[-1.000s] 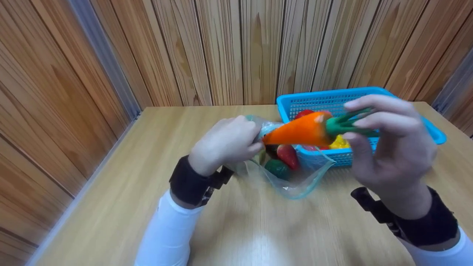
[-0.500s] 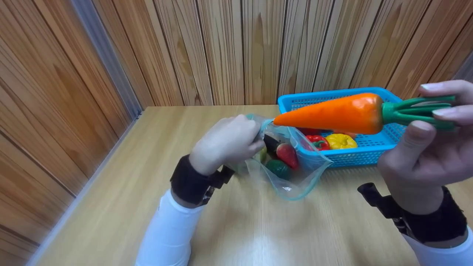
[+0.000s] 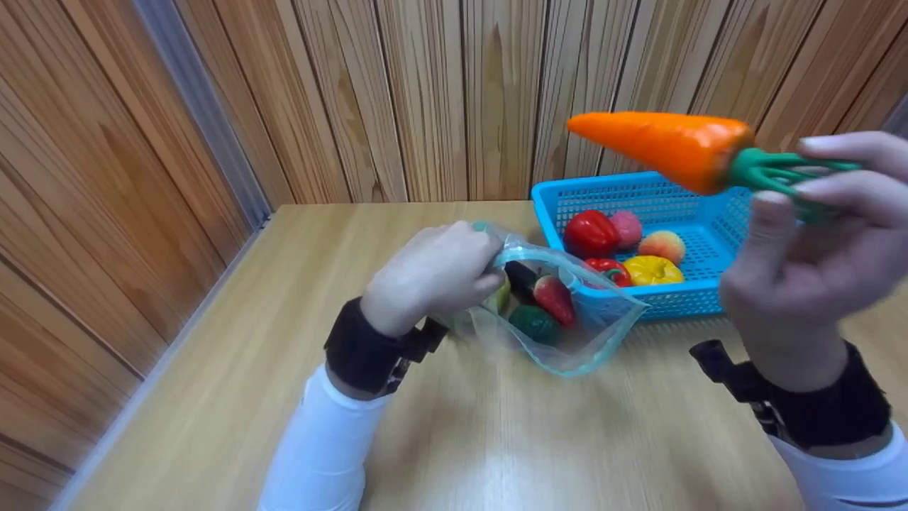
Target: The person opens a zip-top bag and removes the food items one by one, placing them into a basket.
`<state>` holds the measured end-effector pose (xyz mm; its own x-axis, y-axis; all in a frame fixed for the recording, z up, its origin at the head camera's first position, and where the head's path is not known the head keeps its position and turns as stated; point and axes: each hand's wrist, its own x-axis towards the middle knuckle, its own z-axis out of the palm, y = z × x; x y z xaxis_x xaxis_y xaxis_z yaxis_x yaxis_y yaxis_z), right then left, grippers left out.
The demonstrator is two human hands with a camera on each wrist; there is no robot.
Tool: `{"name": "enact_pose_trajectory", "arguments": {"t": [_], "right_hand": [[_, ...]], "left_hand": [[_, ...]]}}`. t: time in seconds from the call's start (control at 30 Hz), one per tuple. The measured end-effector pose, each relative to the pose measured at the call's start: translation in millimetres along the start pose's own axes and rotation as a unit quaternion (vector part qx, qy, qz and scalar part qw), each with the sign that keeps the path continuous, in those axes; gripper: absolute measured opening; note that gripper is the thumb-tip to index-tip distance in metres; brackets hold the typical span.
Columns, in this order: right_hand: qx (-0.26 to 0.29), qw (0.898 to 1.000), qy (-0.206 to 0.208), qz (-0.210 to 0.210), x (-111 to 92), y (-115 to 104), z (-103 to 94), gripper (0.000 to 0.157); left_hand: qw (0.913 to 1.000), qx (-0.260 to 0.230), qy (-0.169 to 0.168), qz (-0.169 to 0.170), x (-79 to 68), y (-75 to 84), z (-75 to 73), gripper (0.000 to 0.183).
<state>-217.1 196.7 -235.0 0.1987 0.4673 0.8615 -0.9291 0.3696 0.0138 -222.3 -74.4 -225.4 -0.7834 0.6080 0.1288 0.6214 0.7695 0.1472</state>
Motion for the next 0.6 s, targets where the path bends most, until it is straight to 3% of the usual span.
{"name": "enact_pose_trajectory", "arguments": {"t": [0.1, 0.2, 0.3, 0.4, 0.43, 0.5, 0.53, 0.6], "right_hand": [[-0.055, 0.997, -0.046, 0.003, -3.0, -4.3, 14.2, 0.050], [-0.111, 0.988, -0.106, 0.030, -8.4, -5.5, 17.8, 0.034], [-0.167, 0.967, -0.185, 0.048, -17.9, 4.1, 11.6, 0.019], [-0.209, 0.936, -0.279, 0.056, -32.6, 21.9, 1.7, 0.017], [-0.219, 0.921, -0.316, 0.059, -38.5, 28.4, -1.6, 0.017], [-0.238, 0.876, -0.412, 0.081, -50.3, 39.4, -8.7, 0.018], [-0.242, 0.845, -0.468, 0.096, -55.7, 44.3, -12.2, 0.019], [-0.238, 0.767, -0.580, 0.140, -64.3, 52.3, -17.6, 0.025]], "left_hand": [[0.9999, -0.008, -0.005, -0.003, -0.4, -0.5, 0.9, 0.015], [0.9998, -0.017, -0.008, -0.004, -0.6, -0.6, 1.3, 0.013], [0.9998, -0.019, -0.010, -0.005, -0.7, -0.7, 1.1, 0.012], [0.9999, -0.011, -0.008, -0.003, -0.4, -0.6, 0.7, 0.012], [1.0000, -0.006, -0.006, -0.002, -0.3, -0.5, 0.7, 0.013], [1.0000, 0.004, -0.002, 0.000, -0.2, 0.0, 1.0, 0.014], [1.0000, 0.008, 0.000, 0.000, 0.0, 0.4, 1.2, 0.014], [0.9999, 0.013, 0.002, 0.002, 0.5, 1.0, 1.5, 0.015]]}}
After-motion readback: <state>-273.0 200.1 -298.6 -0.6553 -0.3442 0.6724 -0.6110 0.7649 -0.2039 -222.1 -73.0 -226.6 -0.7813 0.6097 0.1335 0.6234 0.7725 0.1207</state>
